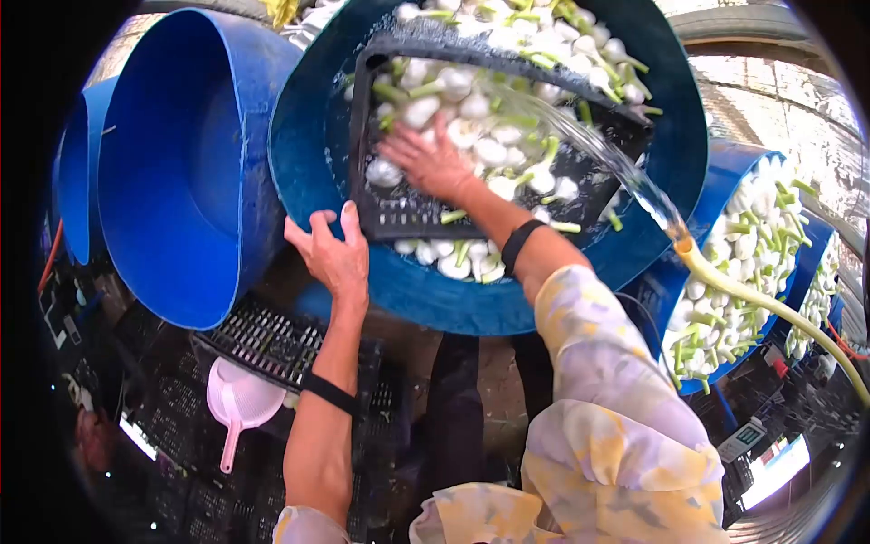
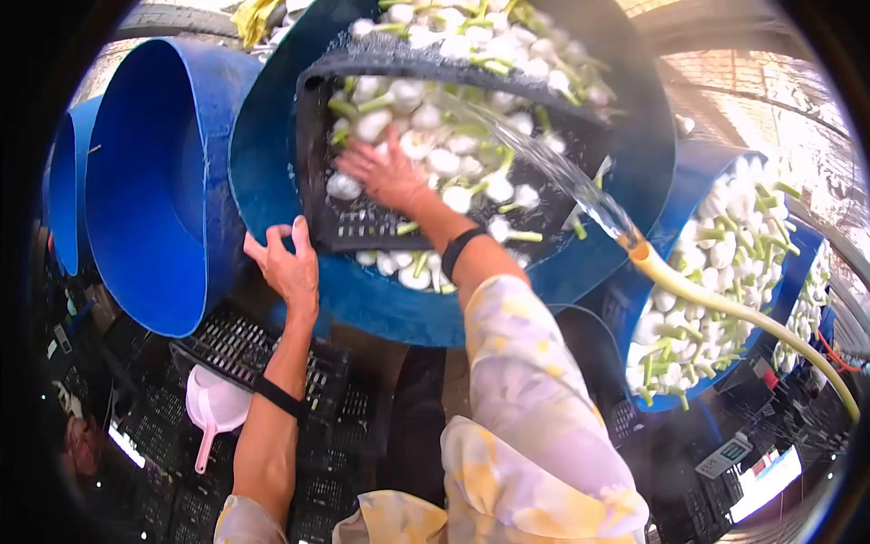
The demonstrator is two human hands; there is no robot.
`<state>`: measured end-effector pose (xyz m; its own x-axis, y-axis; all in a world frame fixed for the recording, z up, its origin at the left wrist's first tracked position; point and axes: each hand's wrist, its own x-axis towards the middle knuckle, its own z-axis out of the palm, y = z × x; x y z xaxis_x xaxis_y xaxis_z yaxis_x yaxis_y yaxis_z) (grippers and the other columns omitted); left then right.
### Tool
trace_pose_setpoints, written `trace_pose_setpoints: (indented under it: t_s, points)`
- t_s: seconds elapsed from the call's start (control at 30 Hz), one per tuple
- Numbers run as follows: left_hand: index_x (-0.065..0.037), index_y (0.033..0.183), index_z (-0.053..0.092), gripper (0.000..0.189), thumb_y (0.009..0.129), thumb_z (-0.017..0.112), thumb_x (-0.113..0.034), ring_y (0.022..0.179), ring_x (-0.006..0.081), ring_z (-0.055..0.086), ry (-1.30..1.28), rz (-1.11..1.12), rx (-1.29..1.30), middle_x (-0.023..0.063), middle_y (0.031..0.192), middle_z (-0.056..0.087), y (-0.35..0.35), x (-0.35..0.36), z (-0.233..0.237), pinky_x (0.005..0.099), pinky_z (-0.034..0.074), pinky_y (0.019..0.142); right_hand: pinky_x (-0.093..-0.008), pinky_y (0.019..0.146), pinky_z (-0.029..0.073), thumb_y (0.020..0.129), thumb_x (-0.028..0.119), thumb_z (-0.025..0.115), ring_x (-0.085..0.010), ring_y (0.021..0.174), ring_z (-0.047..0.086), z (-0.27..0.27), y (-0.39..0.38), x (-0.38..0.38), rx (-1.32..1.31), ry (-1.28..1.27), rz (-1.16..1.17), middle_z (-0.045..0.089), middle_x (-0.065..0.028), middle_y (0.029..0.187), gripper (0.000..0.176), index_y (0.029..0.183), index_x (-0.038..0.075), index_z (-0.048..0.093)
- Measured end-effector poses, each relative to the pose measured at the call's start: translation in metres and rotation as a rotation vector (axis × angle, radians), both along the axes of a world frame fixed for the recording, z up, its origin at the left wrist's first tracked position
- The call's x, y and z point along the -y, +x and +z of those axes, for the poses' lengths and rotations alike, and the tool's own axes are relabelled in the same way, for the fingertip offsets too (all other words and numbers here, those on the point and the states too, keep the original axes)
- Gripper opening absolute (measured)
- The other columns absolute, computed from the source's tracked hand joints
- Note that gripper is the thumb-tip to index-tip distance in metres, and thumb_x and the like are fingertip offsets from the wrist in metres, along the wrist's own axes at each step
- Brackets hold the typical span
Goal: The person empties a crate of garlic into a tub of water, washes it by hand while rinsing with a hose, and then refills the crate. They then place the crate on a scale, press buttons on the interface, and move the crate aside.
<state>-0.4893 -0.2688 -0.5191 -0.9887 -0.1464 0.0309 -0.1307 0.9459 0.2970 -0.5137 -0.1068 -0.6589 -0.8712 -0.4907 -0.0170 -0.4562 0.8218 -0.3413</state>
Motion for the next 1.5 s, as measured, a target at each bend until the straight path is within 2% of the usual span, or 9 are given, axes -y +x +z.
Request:
trace_pose_setpoints:
  t_s: [0.4,0.53,0.63,0.8,1.0,1.13,1.2,1.37,1.5]
  points:
    - [-0.004,0.089,0.054,0.032,0.081,0.065,-0.033,0.106,0.0475,0.044,0.07,0.035,0.045,0.0314,0.123,0.033,-0.001,0.02,0.004,0.0495,0.043,0.084,-0.0386,0.088,0.04,0.082,0.036,0.056,-0.0368,0.095,0.055,0.01,0.081,-0.146,-0.091,-0.328,-1.214,0.061,-0.0224,0.094,0.037,0.084,0.0,0.065]
    - [-0.003,0.09,0.054,0.034,0.081,0.064,-0.034,0.106,0.0484,0.044,0.064,0.045,0.048,0.0327,0.122,0.034,-0.002,0.014,0.001,0.0497,0.043,0.084,-0.0378,0.087,0.042,0.078,0.048,0.06,-0.0359,0.098,0.054,-0.103,-0.02,-0.12,-0.184,-0.192,-1.939,0.053,-0.0219,0.115,0.07,0.123,-0.003,0.045]
    - [-0.002,0.089,0.054,0.035,0.081,0.064,-0.035,0.106,0.0492,0.043,0.022,-0.002,0.032,0.0334,0.12,0.034,-0.005,0.015,-0.007,0.0497,0.042,0.085,-0.0532,0.099,0.029,0.087,0.046,0.044,-0.0526,0.12,0.031,-0.053,-0.05,-0.036,0.604,0.0,-1.713,0.027,-0.0363,0.135,0.079,0.134,-0.013,0.02]
    - [-0.001,0.088,0.056,0.033,0.083,0.062,-0.034,0.106,0.0495,0.042,-0.032,-0.005,-0.013,0.0342,0.118,0.036,-0.003,-0.004,-0.001,0.0507,0.039,0.087,-0.0668,0.1,0.008,0.082,0.026,0.051,-0.0415,0.129,0.025,0.039,-0.021,0.08,0.196,-0.223,-0.889,0.038,-0.025,0.133,0.064,0.134,-0.004,0.03]
    - [-0.001,0.087,0.058,0.03,0.086,0.058,-0.031,0.111,0.0466,0.041,0.004,0.059,0.028,0.0306,0.122,0.036,-0.008,-0.012,0.003,0.0475,0.038,0.089,-0.0449,0.104,0.028,0.083,0.026,0.052,-0.0298,0.117,0.046,-0.016,0.033,-0.089,0.355,-0.265,-0.251,0.053,-0.0119,0.122,0.047,0.129,0.02,0.046]
    - [-0.001,0.088,0.057,0.032,0.086,0.058,-0.032,0.113,0.0464,0.04,0.005,0.022,0.015,0.0309,0.123,0.035,-0.008,-0.004,0.003,0.0484,0.038,0.088,-0.0415,0.092,0.04,0.081,0.021,0.053,-0.0333,0.108,0.051,0.052,0.023,-0.136,0.515,-0.044,-0.723,0.058,-0.0176,0.111,0.033,0.112,0.01,0.056]
    - [-0.001,0.089,0.058,0.032,0.086,0.058,-0.033,0.112,0.0462,0.041,0.026,0.037,0.036,0.0307,0.122,0.035,-0.006,0.003,0.002,0.0482,0.039,0.087,-0.0415,0.078,0.047,0.077,0.017,0.056,-0.0334,0.09,0.058,0.05,0.042,-0.161,-0.378,-0.077,-0.789,0.062,-0.0147,0.096,0.026,0.099,0.006,0.061]
    - [-0.001,0.093,0.055,0.035,0.085,0.06,-0.034,0.104,0.0487,0.045,0.044,0.033,0.049,0.0321,0.122,0.033,-0.008,0.015,0.001,0.0506,0.044,0.082,-0.0515,0.098,0.032,0.084,0.048,0.047,-0.0384,0.122,0.037,-0.044,0.088,-0.108,0.394,0.21,-1.535,0.039,-0.0215,0.134,0.061,0.126,0.004,0.049]
    - [-0.002,0.09,0.057,0.03,0.085,0.059,-0.032,0.107,0.0448,0.044,0.065,0.029,0.004,0.0284,0.12,0.036,-0.016,0.008,-0.001,0.0472,0.04,0.086,-0.05,0.101,0.03,0.085,0.04,0.05,-0.044,0.124,0.032,-0.077,0.017,-0.016,0.244,-0.899,-1.986,0.019,-0.0271,0.14,0.074,0.139,0.001,0.019]
